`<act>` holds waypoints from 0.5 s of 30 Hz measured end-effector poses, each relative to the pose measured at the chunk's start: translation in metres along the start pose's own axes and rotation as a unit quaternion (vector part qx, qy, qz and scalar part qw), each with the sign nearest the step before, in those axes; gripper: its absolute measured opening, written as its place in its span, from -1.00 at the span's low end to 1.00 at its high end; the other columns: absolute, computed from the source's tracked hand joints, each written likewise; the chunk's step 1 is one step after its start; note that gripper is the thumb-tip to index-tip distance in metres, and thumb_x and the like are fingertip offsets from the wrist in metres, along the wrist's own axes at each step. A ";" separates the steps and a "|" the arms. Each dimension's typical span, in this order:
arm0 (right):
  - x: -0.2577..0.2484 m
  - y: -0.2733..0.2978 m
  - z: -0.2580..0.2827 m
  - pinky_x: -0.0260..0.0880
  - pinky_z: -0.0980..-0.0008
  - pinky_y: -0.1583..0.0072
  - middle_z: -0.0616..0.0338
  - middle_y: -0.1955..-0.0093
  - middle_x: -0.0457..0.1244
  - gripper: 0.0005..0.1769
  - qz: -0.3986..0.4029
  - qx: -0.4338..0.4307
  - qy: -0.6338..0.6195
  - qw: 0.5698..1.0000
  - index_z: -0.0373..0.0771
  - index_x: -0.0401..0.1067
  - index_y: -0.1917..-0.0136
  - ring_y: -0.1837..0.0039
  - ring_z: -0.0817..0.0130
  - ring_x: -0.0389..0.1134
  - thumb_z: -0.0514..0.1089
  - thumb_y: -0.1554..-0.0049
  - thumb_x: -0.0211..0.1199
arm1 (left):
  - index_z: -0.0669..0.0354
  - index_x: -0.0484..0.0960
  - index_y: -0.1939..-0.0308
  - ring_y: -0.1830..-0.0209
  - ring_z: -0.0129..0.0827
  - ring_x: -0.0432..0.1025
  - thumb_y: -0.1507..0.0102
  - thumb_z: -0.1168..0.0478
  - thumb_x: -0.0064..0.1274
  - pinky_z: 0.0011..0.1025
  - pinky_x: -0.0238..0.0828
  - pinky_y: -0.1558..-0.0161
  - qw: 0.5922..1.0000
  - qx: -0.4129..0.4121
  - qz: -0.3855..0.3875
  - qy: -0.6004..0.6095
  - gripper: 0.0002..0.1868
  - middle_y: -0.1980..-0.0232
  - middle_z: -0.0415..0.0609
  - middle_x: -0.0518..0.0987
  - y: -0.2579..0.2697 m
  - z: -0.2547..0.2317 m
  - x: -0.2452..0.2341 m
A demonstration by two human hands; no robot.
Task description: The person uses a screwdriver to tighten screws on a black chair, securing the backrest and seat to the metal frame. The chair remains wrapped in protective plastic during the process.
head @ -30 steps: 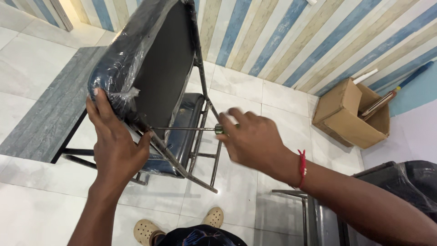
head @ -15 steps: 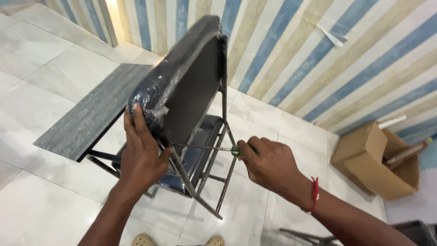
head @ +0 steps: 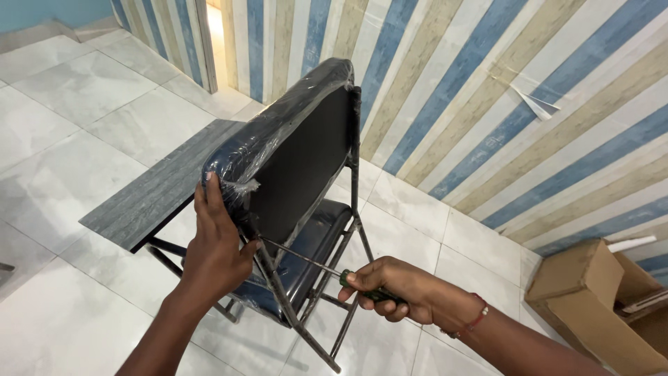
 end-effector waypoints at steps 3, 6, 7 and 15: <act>-0.003 0.001 0.024 -0.04 0.50 0.49 0.25 0.36 0.24 -0.71 -0.076 -0.127 0.133 0.980 -0.28 0.48 -0.02 0.49 0.58 0.04 -0.03 -0.16 0.32 | 0.02 -0.65 -0.55 -0.11 0.39 0.45 -0.10 0.25 0.32 -0.12 0.62 0.16 1.000 0.012 -0.018 0.008 0.41 -0.54 0.63 -0.35 -0.003 0.002 -0.007; 0.008 0.024 0.064 0.26 0.39 0.33 0.19 0.30 0.34 -0.70 -0.164 -0.359 0.313 0.864 -0.28 0.42 0.02 0.35 0.47 0.29 -0.05 -0.12 0.38 | 0.03 -0.68 -0.54 -0.20 0.46 0.37 -0.07 0.28 0.34 -0.13 0.62 0.15 0.999 0.011 -0.036 0.000 0.44 -0.52 0.65 -0.34 -0.007 0.005 -0.012; 0.017 0.037 0.075 0.38 0.36 0.27 0.17 0.29 0.37 -0.69 -0.187 -0.439 0.371 0.797 -0.30 0.41 0.05 0.30 0.43 0.39 -0.04 -0.12 0.39 | 0.05 -0.67 -0.53 -0.23 0.49 0.33 -0.06 0.29 0.34 -0.13 0.62 0.15 0.999 0.028 -0.046 0.002 0.44 -0.51 0.66 -0.34 -0.007 0.002 -0.013; 0.045 0.047 0.087 0.31 0.12 0.30 0.07 0.31 0.33 -0.78 -0.269 -0.428 0.516 0.691 -0.25 0.50 0.06 0.34 0.10 0.35 -0.04 -0.19 0.25 | 0.15 -0.71 -0.45 -0.38 0.55 0.16 -0.05 0.37 0.31 -0.16 0.61 0.08 0.995 0.059 -0.074 0.005 0.41 -0.51 0.66 -0.38 -0.011 -0.001 -0.023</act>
Point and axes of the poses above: each hand's wrist, its own y-axis away from the middle knuckle, its own x-axis out of the palm, z = x × y, the point moved 9 cm from there along -y, towards the middle knuckle
